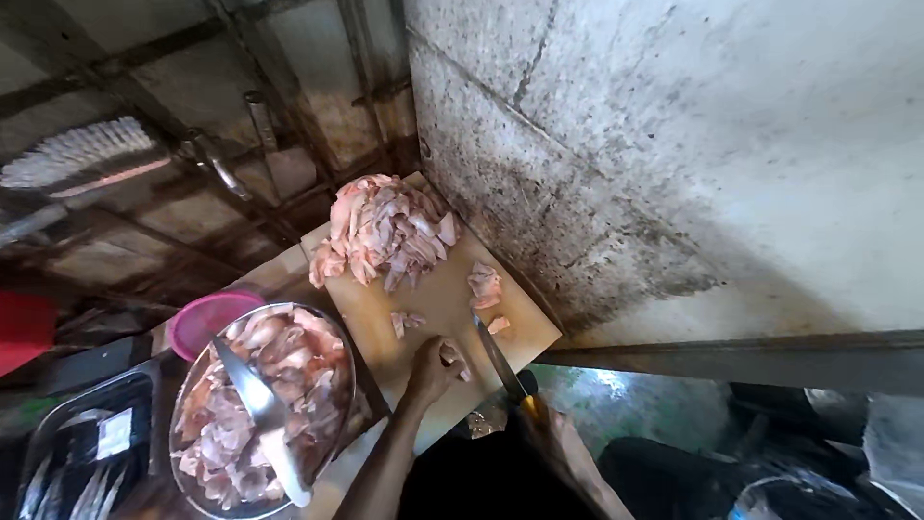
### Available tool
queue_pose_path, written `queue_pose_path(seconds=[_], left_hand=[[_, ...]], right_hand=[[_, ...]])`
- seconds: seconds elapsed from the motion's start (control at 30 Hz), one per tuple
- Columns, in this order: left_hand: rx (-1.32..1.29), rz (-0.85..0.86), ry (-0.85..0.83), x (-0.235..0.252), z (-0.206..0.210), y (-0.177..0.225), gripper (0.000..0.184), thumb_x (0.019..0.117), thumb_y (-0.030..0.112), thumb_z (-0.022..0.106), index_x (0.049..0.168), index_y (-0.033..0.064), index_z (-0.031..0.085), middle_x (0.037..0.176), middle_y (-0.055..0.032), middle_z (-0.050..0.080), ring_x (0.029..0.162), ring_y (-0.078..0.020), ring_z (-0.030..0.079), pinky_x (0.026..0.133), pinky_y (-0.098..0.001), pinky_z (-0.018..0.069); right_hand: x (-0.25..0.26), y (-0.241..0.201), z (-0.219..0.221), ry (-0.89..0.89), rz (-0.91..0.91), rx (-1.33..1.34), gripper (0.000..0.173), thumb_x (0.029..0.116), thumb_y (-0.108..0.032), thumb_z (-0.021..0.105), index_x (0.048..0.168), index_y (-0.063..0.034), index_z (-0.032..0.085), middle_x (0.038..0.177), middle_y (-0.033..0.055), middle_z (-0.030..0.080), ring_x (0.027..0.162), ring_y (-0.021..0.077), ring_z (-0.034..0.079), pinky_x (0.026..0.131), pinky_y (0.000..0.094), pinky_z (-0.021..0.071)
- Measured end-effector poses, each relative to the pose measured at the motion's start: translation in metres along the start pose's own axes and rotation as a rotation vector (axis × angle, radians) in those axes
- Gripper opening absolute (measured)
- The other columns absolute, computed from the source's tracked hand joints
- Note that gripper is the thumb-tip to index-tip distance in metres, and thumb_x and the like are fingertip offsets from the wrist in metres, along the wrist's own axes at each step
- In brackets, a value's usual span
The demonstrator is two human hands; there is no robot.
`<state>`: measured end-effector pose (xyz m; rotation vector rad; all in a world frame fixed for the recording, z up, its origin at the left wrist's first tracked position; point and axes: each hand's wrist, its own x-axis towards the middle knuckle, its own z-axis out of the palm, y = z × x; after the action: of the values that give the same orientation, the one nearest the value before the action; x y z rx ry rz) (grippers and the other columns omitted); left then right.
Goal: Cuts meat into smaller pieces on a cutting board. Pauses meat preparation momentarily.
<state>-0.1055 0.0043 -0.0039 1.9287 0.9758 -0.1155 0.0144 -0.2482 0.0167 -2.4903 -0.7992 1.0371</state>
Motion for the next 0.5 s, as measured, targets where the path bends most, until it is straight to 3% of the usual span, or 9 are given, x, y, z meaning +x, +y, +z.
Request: queue_pose_path(seconds=[0.07, 0.17, 0.37, 0.5], left_hand=[[-0.039, 0.032, 0.103, -0.003, 0.012, 0.001, 0.061, 0.0883, 0.033, 0.076, 0.14, 0.0057, 0.059, 0.129, -0.0133, 0.066, 0.117, -0.0211, 0.065, 0.105, -0.0383, 0.0528], [-0.069, 0.077, 0.212, -0.004, 0.027, -0.003, 0.062, 0.0895, 0.031, 0.077, 0.142, 0.0047, 0.057, 0.13, -0.0145, 0.065, 0.111, -0.0199, 0.068, 0.1, -0.0369, 0.0568], [-0.064, 0.102, 0.269, -0.003, 0.035, -0.006, 0.057, 0.0892, 0.025, 0.077, 0.138, 0.0024, 0.059, 0.123, -0.0162, 0.065, 0.099, -0.02, 0.07, 0.089, -0.0364, 0.0611], [-0.055, 0.144, 0.328, -0.004, 0.041, -0.006, 0.052, 0.0927, 0.025, 0.074, 0.139, 0.0053, 0.062, 0.129, -0.017, 0.058, 0.095, -0.016, 0.069, 0.082, -0.0307, 0.063]], right_hand=[[-0.005, -0.003, 0.003, -0.033, 0.015, -0.013, 0.044, 0.1014, -0.045, 0.055, 0.128, -0.0102, 0.061, 0.092, 0.0142, 0.072, 0.087, 0.0327, 0.073, 0.078, 0.0539, 0.0588], [-0.009, -0.01, 0.004, -0.062, 0.009, -0.011, 0.044, 0.1019, -0.046, 0.054, 0.13, -0.012, 0.06, 0.092, 0.0134, 0.072, 0.086, 0.032, 0.073, 0.078, 0.0526, 0.0594], [-0.004, -0.029, -0.004, -0.075, 0.011, -0.013, 0.044, 0.1045, -0.046, 0.049, 0.133, -0.0126, 0.057, 0.097, 0.0142, 0.072, 0.091, 0.0327, 0.073, 0.081, 0.0525, 0.0593], [0.004, -0.04, -0.006, -0.082, -0.018, -0.021, 0.043, 0.1047, -0.045, 0.047, 0.131, -0.0134, 0.057, 0.098, 0.013, 0.072, 0.093, 0.0321, 0.072, 0.082, 0.0518, 0.0591]])
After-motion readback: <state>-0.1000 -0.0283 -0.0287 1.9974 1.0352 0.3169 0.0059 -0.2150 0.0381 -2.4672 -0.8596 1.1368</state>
